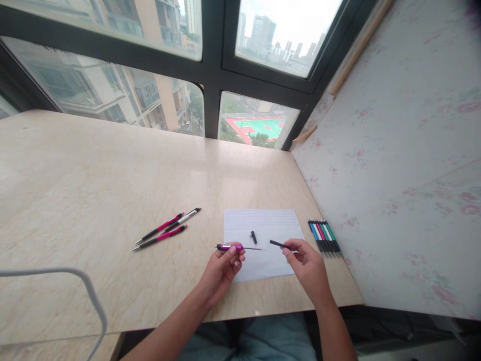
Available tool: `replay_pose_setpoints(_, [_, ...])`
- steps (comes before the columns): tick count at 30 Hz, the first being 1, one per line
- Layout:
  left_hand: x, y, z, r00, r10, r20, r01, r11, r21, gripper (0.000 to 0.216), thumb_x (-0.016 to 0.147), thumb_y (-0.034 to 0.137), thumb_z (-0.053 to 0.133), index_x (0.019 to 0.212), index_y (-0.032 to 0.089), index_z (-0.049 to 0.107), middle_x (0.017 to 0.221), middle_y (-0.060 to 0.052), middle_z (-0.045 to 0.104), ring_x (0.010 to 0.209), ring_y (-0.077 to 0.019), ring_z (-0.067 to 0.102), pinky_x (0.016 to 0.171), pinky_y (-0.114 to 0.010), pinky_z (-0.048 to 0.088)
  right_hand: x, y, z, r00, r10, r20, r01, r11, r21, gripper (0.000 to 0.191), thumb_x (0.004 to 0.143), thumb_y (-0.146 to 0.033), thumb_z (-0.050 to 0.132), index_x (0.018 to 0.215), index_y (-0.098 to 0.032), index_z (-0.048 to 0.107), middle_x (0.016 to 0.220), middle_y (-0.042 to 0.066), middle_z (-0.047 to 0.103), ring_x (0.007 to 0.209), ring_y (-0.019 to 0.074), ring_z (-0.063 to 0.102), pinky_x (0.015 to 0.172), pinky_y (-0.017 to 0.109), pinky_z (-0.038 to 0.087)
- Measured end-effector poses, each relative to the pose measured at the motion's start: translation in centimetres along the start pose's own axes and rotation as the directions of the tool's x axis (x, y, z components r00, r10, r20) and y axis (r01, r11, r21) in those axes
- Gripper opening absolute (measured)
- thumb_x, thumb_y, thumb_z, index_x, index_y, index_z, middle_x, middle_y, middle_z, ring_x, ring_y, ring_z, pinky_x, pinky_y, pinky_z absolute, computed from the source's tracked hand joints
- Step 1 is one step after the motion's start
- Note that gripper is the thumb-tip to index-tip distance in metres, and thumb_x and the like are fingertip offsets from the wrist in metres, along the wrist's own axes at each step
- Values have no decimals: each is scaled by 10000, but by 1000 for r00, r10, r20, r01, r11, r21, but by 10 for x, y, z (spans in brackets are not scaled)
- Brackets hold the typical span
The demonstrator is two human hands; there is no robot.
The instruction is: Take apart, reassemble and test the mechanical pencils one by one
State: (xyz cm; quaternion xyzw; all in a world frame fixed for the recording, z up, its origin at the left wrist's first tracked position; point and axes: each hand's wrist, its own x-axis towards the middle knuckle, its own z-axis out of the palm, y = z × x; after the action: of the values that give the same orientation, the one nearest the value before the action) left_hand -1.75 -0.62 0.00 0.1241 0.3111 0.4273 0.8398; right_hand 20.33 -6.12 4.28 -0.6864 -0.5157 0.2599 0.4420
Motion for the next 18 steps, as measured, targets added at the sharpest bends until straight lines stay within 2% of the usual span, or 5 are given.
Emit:
replay_pose_setpoints(3, [0,-1,0,1000,-4,-15,4,1000,4,214,728,222,804,887,108,719,798,-64,699,671,-88,642,608,-148,515,8,17,16,999,37,-20,-39,996,-84,252,853,-410,582,871,-178,679,861,99,708,797,240,657,647,331,537])
replay_pose_setpoints(6, [-1,-3,1,1000,4,-27,-3,1000,29,234,721,233,810,894,107,717,804,-73,704,672,-97,647,603,-156,510,16,27,38,999,-20,-46,9,972,-234,252,854,-392,556,817,-183,693,849,100,703,732,228,627,620,332,503])
replay_pose_setpoints(10, [-1,-4,2,1000,10,-23,-8,998,60,258,708,261,822,891,111,718,792,-67,701,673,-96,643,609,-156,506,21,28,63,987,-101,-128,43,920,-389,252,863,-369,532,797,-192,698,763,77,684,664,210,587,677,344,474])
replay_pose_setpoints(14, [-2,-3,3,1000,5,-25,-4,998,61,248,712,264,819,885,114,726,795,-66,702,680,-95,640,610,-159,499,19,26,68,990,-84,-117,38,937,-348,293,877,-432,529,870,-197,705,727,63,684,626,208,586,652,330,459])
replay_pose_setpoints(18, [-3,-1,6,999,7,-36,-4,996,84,250,706,274,821,870,111,726,788,-72,707,684,-102,638,615,-168,483,13,21,53,998,48,-50,-55,988,-142,374,906,-501,493,868,-188,693,739,72,693,644,213,602,631,322,468])
